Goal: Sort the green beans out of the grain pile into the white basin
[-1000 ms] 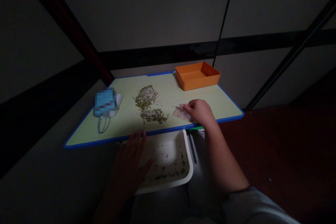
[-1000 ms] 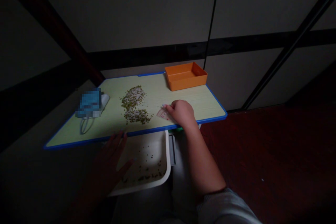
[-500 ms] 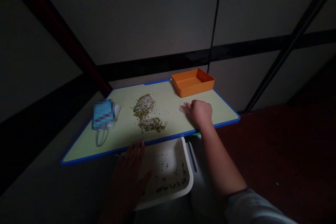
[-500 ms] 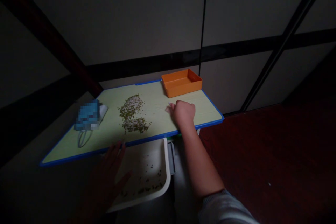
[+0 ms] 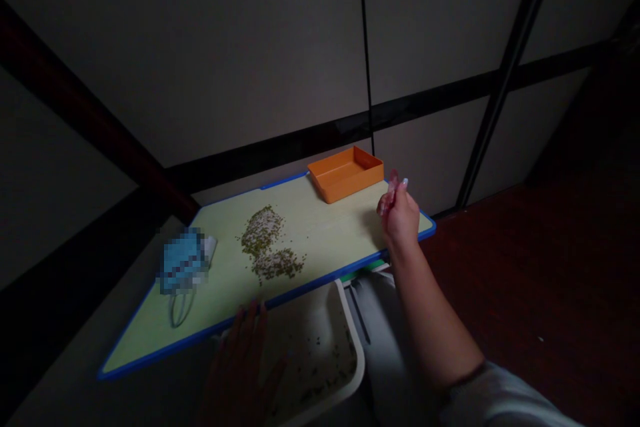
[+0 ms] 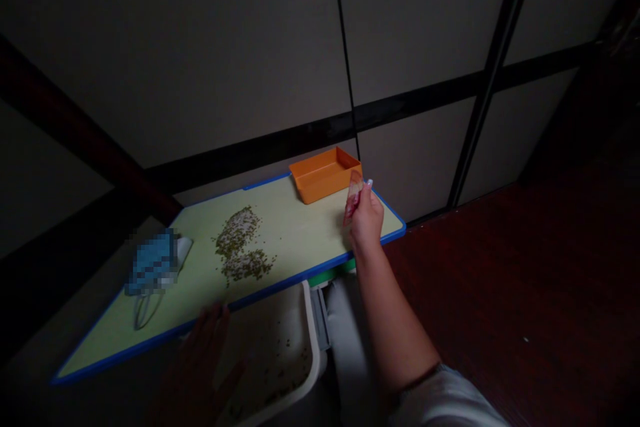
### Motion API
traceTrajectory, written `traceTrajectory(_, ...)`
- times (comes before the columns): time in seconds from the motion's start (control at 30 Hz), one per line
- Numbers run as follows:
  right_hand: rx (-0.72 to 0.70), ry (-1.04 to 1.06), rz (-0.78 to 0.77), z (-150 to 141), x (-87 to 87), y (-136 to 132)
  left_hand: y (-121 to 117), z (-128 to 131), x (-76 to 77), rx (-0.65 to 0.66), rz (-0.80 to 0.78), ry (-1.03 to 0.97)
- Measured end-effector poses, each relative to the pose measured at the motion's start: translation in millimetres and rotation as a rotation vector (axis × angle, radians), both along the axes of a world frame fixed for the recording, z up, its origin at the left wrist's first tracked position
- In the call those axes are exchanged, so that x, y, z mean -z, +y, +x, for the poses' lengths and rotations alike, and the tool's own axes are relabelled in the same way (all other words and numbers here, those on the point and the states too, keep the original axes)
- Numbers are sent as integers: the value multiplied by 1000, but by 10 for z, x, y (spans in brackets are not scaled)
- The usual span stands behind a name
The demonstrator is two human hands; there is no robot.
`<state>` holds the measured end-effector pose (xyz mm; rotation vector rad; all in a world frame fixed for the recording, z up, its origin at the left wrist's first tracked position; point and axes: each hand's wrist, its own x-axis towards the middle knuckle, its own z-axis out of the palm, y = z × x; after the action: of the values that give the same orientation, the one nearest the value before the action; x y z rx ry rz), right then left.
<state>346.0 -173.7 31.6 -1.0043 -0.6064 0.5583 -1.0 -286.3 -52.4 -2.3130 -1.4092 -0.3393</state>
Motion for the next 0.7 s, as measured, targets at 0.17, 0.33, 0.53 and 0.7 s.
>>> traceTrajectory(0.17,-167,-584,-229,-86,69,-66,-3,6,-11,-7,-6,11)
traceTrajectory(0.33,-335,-1206,-468,-412,-13,-173,-2,2,-44,8,-44,8)
traceTrajectory(0.53,-398,-1408,-529,-577,-107,-232,-3,-2,-59,15,-57,-2)
traceTrajectory(0.7,-279,-1426,-584,-558,-94,-224,0,-6,-35,13,-52,8)
